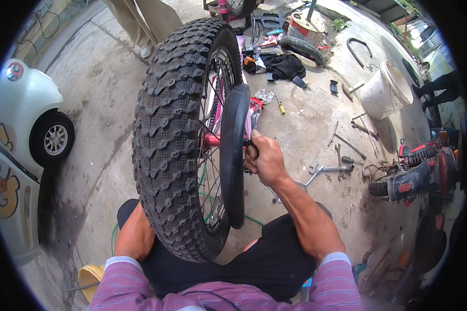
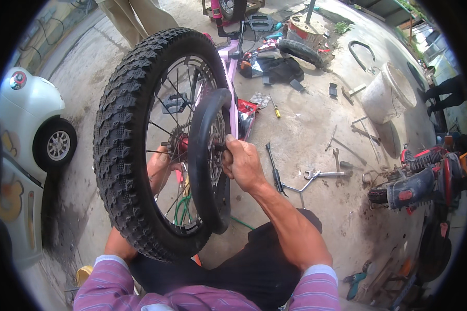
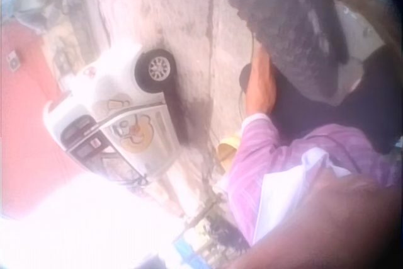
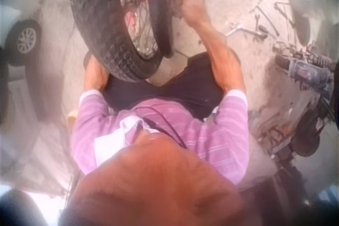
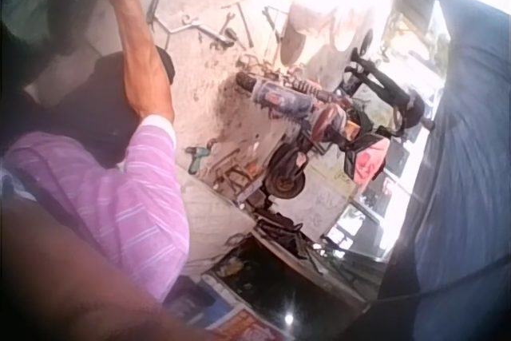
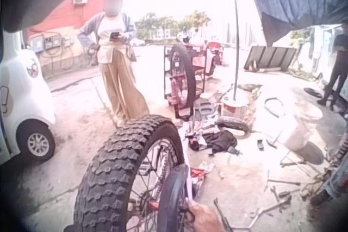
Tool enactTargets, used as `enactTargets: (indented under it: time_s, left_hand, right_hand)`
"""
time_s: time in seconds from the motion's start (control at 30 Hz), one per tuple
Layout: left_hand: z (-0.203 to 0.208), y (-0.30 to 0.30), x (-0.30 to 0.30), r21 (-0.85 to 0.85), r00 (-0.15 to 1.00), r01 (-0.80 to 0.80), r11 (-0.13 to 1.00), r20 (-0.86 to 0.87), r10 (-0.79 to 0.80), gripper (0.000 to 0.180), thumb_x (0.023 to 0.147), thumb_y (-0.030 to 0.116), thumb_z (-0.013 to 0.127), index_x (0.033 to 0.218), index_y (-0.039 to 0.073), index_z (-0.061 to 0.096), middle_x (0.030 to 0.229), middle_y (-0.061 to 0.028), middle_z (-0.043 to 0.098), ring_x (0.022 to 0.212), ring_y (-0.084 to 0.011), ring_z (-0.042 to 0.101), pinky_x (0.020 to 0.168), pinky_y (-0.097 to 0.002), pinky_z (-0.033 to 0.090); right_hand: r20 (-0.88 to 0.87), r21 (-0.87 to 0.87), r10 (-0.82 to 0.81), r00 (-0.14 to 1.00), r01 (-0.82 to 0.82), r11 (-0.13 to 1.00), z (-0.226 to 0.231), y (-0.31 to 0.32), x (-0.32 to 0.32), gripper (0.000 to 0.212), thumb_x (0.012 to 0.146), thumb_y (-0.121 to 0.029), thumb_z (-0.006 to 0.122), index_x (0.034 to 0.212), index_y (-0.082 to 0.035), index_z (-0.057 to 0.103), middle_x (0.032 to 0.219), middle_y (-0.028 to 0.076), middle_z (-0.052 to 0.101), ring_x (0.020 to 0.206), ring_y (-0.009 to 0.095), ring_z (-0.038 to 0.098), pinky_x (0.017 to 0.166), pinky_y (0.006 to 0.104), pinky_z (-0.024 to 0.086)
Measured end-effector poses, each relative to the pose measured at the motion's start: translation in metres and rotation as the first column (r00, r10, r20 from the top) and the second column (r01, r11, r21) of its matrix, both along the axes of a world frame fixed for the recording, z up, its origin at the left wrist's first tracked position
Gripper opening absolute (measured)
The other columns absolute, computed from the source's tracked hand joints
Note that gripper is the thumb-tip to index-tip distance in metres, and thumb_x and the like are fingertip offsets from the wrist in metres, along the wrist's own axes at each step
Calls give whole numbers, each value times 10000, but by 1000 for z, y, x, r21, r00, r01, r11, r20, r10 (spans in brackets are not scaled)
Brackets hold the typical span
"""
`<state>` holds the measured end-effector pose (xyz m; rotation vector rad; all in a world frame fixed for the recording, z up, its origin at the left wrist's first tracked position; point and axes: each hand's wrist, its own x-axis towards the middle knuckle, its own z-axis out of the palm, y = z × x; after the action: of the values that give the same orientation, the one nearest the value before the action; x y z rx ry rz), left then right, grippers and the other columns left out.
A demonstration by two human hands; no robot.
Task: The person removes the inner tube from a bicycle tire, applies sealant to the inside of the tire, and reinserts the inner tube. They then fit the tire back onto the rim and adjust it by hand.
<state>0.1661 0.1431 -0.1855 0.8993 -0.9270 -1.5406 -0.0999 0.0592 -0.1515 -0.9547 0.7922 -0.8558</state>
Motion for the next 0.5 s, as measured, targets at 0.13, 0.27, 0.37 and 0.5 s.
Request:
enactTargets:
  time_s: [0.13, 0.27, 0.37, 0.5]
  left_hand:
    - [7, 10, -23, 35, 983, 55, 998, -179, -48, 802, 1017, 530, 729, 1566, -2, 487, 1517, -164, 607, 1352, -288, 619, 1179, -439, 487]
    - [6, 13, -29, 80, 961, 97, 992, -265, -72, 882, 1015, 583, 733, 1615, 5, 443, 1561, -173, 578, 1396, -304, 603, 1216, -450, 475]
    - [11, 13, -22, 82, 957, 122, 989, -273, -96, 930, 967, 671, 742, 1559, -3, 495, 1458, -170, 628, 1340, -265, 620, 1145, -443, 517]
    - [23, 15, -21, 398, 990, -42, 917, -110, 93, 443, 1072, 310, 671, 1377, -10, 647, 1077, -50, 698, 948, -136, 646, 801, -321, 539]
  right_hand:
    - [8, 13, -15, 1000, 15, 1000, 4, 2, 7, 486, 1156, -367, 512, 742, -118, 461, 615, -13, 430, 476, 108, 411, 445, 303, 371]
    - [7, 15, 4, 1000, -5, 1000, 9, 6, 15, 495, 1159, -372, 498, 734, -121, 470, 616, -13, 446, 483, 109, 429, 452, 304, 373]
    - [-51, -27, 30, 998, -31, 999, 5, 9, 17, 527, 1160, -393, 483, 716, -108, 491, 621, -4, 487, 497, 106, 454, 465, 309, 383]
    - [-188, -76, 52, 981, -68, 995, 2, 25, 29, 575, 1156, -424, 473, 701, -78, 534, 629, 11, 539, 525, 102, 490, 501, 310, 413]
